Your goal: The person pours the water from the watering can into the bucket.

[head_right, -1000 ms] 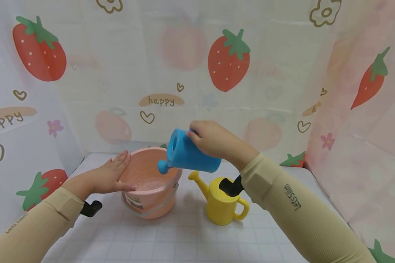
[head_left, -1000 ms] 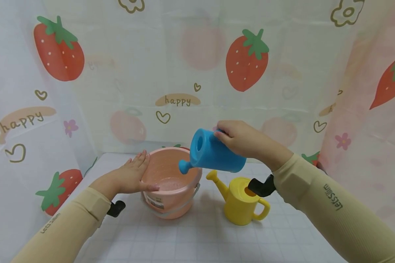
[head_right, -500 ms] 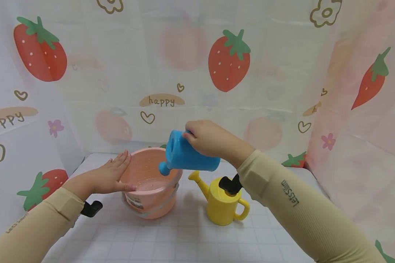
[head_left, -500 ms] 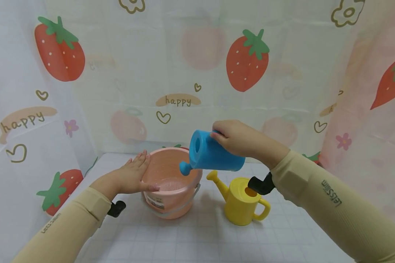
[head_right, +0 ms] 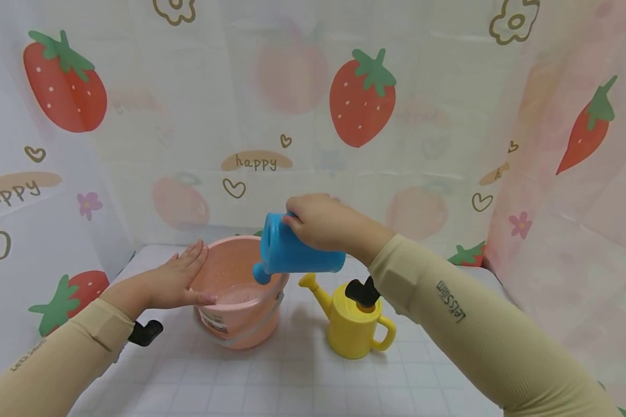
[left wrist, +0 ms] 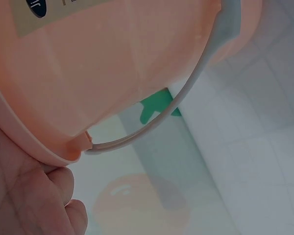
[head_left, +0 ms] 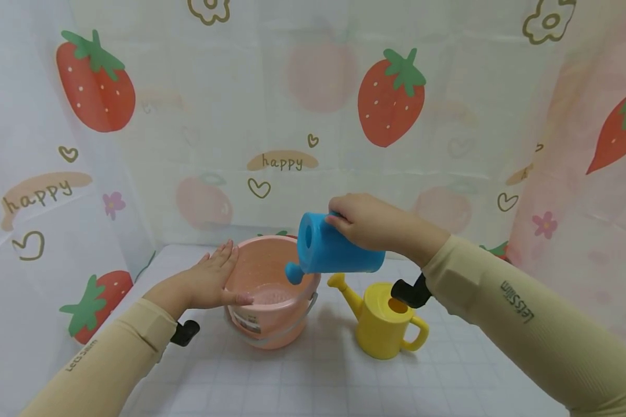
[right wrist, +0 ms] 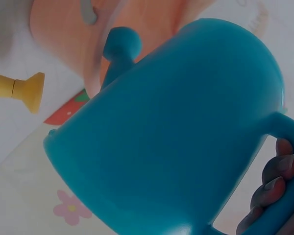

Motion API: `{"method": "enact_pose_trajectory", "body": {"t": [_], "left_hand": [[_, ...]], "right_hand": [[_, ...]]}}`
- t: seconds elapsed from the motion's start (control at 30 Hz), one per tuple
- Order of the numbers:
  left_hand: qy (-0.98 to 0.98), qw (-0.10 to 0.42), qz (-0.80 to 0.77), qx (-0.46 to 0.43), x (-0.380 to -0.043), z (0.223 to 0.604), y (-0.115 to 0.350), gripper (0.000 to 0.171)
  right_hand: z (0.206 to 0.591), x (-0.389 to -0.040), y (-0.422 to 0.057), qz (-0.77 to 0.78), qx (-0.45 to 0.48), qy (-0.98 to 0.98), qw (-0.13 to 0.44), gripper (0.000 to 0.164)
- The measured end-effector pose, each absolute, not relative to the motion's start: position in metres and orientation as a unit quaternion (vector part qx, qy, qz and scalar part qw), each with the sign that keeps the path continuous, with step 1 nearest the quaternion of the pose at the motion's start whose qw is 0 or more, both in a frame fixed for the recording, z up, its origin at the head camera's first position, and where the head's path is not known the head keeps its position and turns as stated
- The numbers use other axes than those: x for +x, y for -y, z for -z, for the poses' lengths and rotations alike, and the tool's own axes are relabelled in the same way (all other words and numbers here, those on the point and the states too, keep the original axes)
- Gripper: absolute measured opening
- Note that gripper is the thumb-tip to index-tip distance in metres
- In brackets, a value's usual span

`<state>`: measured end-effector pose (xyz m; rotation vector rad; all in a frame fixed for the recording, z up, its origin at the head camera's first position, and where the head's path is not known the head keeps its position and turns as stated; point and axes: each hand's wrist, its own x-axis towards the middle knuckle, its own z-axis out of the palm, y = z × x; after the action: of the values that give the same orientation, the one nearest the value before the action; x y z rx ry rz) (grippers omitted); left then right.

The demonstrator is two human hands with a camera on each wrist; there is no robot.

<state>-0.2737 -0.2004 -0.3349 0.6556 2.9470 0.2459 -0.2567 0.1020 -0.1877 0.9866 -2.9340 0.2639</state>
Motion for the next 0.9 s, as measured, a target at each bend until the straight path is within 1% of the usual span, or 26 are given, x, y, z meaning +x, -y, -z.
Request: {"method": "enact_pose_trajectory", "body": {"t": [0.33, 0.5, 0.77, 0.9], "left_hand": [[-0.972, 0.052, -0.077, 0.218, -0.276, 0.336, 0.2, 0.119], [-0.971, 0.056, -0.077, 0.218, -0.276, 0.335, 0.199, 0.116], [-0.972, 0.06, -0.074, 0.217, -0.275, 0.335, 0.2, 0.12], [-0.972, 0.058, -0.074, 0.215, -0.274, 0.334, 0.2, 0.118]], "right_hand": [[0.182, -0.258, -0.097, -0.074, 0.341, 0.937, 0.02, 0.02], [0.181, -0.257, -0.093, -0.062, 0.342, 0.938, 0.009, 0.02], [0.179, -0.255, -0.084, -0.038, 0.356, 0.934, -0.004, 0.02], [0.178, -0.253, -0.081, -0.027, 0.364, 0.931, -0.006, 0.02]]}}
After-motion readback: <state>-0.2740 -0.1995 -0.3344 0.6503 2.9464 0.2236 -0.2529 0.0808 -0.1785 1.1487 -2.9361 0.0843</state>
